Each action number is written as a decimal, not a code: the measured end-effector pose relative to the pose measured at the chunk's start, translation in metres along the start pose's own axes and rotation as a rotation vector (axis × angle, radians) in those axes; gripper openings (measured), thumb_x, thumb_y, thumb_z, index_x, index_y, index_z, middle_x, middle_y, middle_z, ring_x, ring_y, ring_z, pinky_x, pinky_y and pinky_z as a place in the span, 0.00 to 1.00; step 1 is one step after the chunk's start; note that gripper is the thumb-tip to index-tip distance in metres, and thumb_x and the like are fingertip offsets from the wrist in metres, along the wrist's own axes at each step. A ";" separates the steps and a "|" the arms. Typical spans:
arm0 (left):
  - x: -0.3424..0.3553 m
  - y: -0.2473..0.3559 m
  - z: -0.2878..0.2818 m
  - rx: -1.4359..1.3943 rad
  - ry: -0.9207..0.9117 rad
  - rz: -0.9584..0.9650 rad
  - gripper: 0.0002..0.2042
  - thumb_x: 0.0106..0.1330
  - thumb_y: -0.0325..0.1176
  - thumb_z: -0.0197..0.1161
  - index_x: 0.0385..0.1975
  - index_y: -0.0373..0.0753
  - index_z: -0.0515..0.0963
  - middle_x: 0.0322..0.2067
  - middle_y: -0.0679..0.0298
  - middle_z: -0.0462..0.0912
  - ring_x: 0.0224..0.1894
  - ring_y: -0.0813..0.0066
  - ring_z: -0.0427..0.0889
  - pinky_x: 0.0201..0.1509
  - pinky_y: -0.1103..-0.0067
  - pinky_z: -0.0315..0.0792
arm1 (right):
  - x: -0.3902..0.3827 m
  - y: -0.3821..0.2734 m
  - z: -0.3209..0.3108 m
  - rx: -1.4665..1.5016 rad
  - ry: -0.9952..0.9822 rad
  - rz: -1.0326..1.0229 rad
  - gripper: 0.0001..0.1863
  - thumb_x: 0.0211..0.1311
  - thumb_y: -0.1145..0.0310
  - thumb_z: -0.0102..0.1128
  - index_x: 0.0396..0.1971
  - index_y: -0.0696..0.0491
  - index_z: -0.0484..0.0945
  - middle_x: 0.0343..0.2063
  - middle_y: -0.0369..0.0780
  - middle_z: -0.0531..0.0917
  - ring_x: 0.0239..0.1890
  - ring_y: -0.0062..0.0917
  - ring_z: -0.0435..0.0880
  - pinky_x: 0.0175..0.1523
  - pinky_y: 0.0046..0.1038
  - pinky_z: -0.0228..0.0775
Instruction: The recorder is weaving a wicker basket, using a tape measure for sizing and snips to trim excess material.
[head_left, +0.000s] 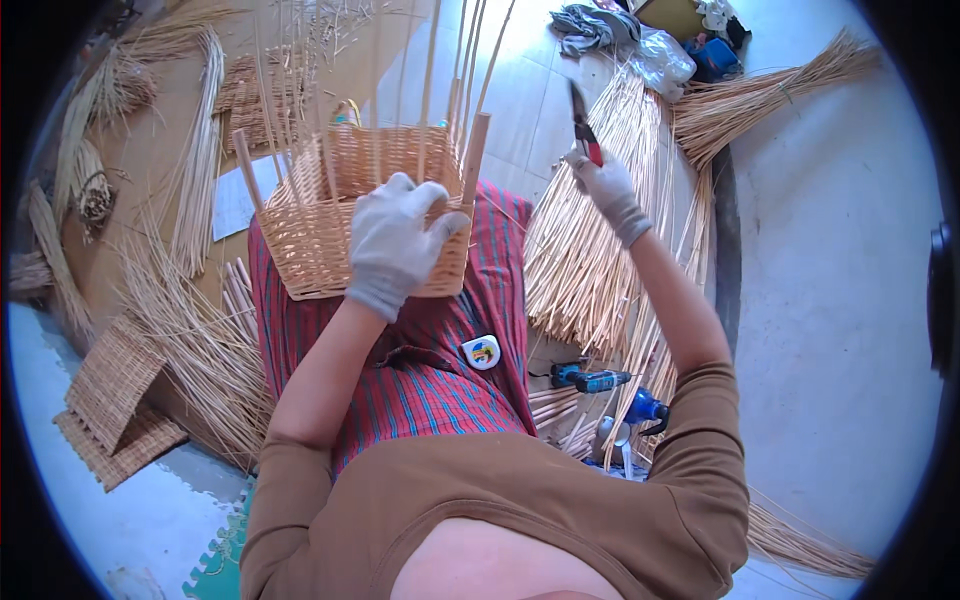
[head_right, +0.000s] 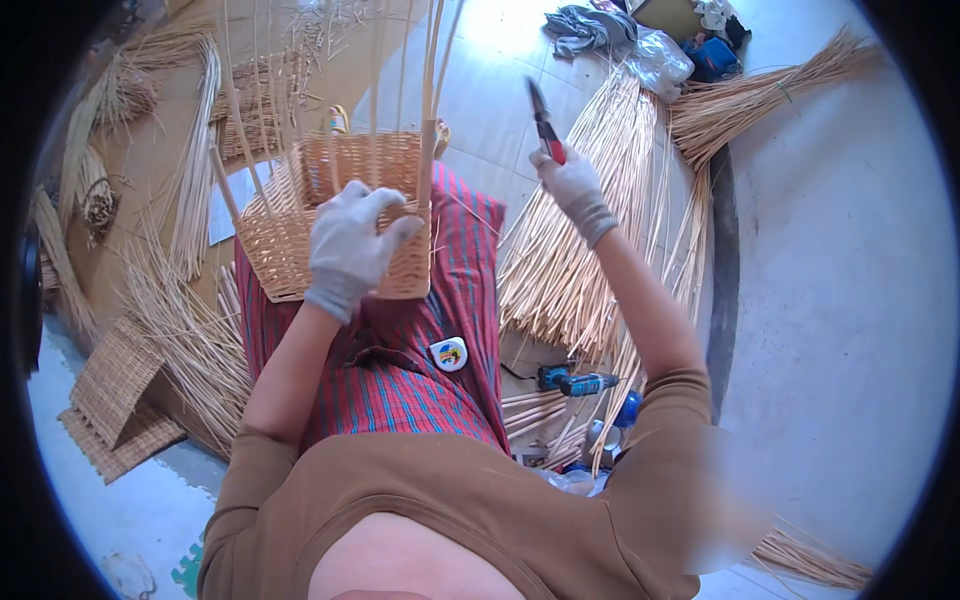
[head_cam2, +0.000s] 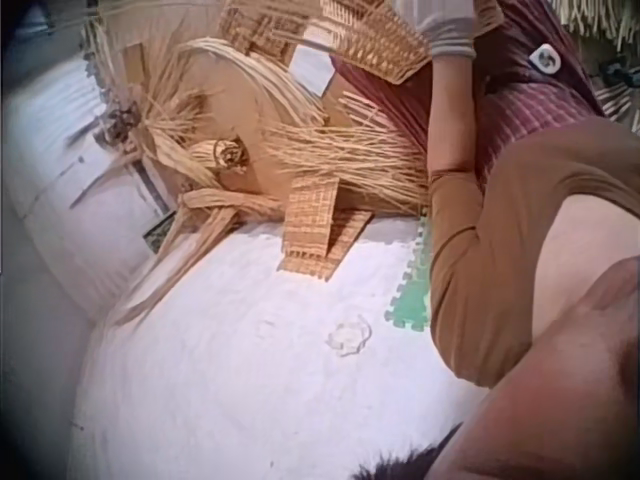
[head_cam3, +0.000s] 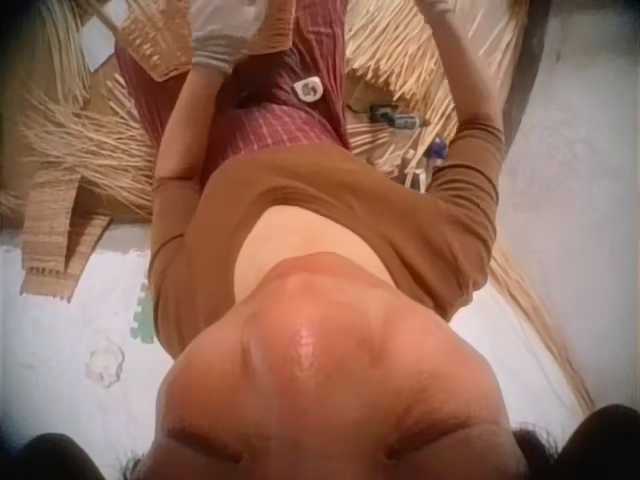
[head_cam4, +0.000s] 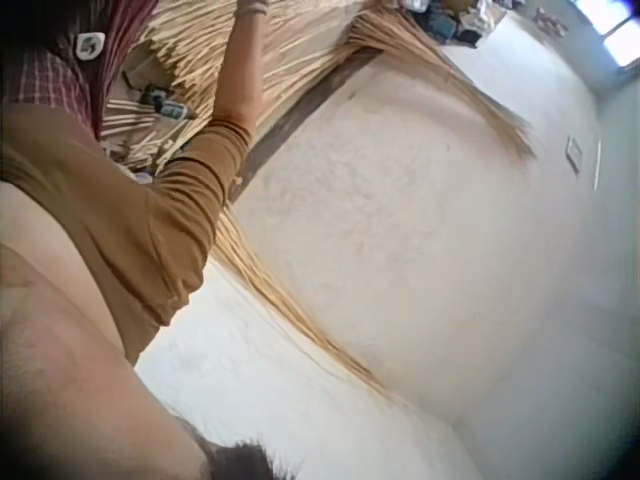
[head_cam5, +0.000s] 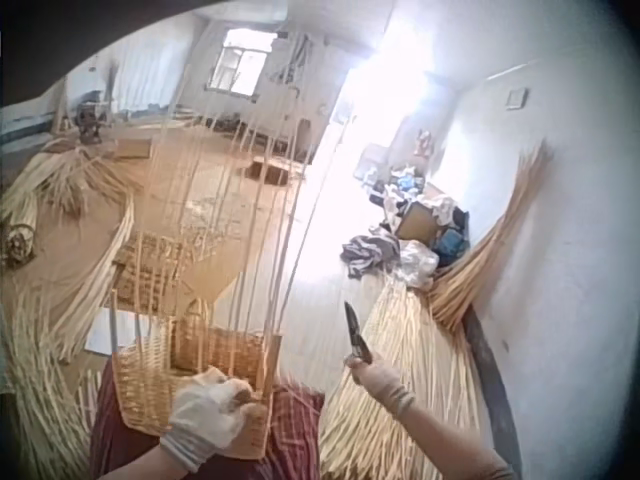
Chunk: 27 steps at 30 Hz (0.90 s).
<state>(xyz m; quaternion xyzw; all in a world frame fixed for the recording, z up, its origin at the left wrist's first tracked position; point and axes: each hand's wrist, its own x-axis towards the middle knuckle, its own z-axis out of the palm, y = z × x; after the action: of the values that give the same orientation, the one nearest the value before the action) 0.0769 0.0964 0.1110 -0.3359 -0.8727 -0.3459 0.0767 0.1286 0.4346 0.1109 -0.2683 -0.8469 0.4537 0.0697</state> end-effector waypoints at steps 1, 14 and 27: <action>-0.009 -0.003 -0.015 -0.104 0.032 0.028 0.17 0.57 0.50 0.73 0.37 0.44 0.83 0.32 0.60 0.79 0.39 0.57 0.81 0.47 0.64 0.72 | -0.007 0.015 0.012 0.350 -0.034 -0.008 0.13 0.66 0.59 0.65 0.30 0.54 0.78 0.20 0.33 0.77 0.19 0.16 0.74 0.26 0.22 0.65; -0.061 -0.022 -0.062 -0.402 0.104 0.195 0.28 0.47 0.43 0.83 0.49 0.43 0.82 0.51 0.54 0.74 0.56 0.54 0.74 0.62 0.62 0.69 | -0.103 0.094 0.076 1.309 0.193 0.285 0.12 0.72 0.58 0.60 0.39 0.52 0.77 0.29 0.35 0.82 0.25 0.26 0.82 0.28 0.28 0.78; -0.036 -0.187 -0.012 -0.875 0.128 -0.361 0.28 0.67 0.36 0.71 0.65 0.33 0.72 0.54 0.58 0.80 0.56 0.74 0.79 0.63 0.76 0.73 | -0.162 -0.004 0.148 0.302 0.171 -0.224 0.13 0.71 0.64 0.65 0.47 0.54 0.76 0.32 0.31 0.78 0.32 0.15 0.77 0.37 0.23 0.72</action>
<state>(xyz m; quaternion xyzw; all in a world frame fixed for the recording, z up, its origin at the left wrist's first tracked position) -0.0163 -0.0310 0.0029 -0.1575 -0.6833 -0.7085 -0.0795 0.2103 0.2413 0.0492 -0.1962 -0.7847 0.5407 0.2308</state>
